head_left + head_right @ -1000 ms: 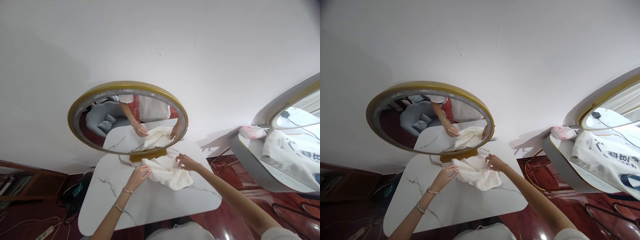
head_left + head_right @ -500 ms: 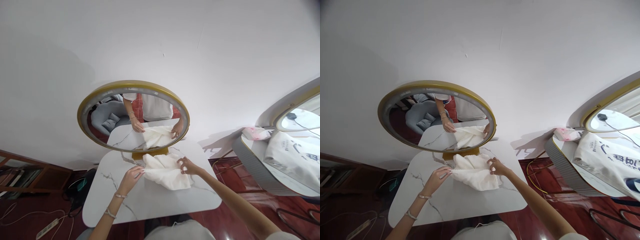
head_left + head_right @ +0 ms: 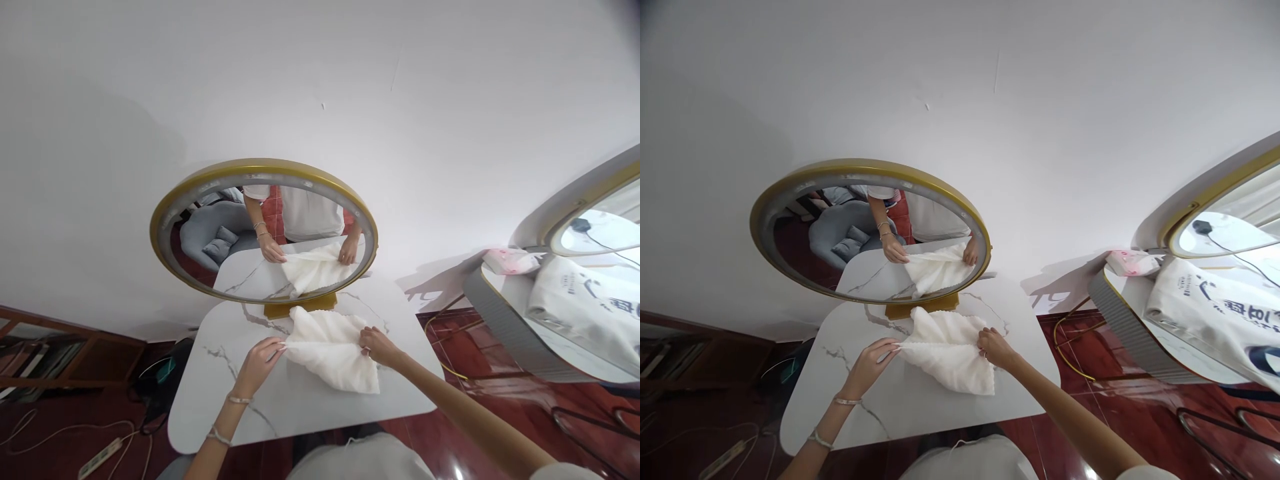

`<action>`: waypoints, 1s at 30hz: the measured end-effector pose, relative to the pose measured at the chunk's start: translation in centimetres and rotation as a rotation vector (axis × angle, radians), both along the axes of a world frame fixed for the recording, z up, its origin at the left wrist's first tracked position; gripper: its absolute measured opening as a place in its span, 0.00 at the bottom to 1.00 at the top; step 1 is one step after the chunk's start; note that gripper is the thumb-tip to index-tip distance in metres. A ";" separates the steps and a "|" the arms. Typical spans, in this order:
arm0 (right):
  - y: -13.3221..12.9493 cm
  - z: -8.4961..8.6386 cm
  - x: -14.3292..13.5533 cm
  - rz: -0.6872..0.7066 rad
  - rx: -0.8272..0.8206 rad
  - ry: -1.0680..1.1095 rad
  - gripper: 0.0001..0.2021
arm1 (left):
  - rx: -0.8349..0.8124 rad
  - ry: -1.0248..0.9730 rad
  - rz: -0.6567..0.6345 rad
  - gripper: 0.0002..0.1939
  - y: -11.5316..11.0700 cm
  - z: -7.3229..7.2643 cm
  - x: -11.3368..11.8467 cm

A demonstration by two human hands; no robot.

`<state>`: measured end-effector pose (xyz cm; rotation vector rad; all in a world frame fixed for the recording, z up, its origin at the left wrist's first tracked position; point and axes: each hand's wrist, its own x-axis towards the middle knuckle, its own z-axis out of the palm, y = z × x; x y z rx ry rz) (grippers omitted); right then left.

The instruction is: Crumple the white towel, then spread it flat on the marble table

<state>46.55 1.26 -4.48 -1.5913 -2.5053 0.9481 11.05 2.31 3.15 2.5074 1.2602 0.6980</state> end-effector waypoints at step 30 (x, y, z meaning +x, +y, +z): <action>-1.8 2.9 3.3 -0.553 -0.259 0.340 0.04 | -0.162 -0.069 0.019 0.14 0.2 0.1 -0.9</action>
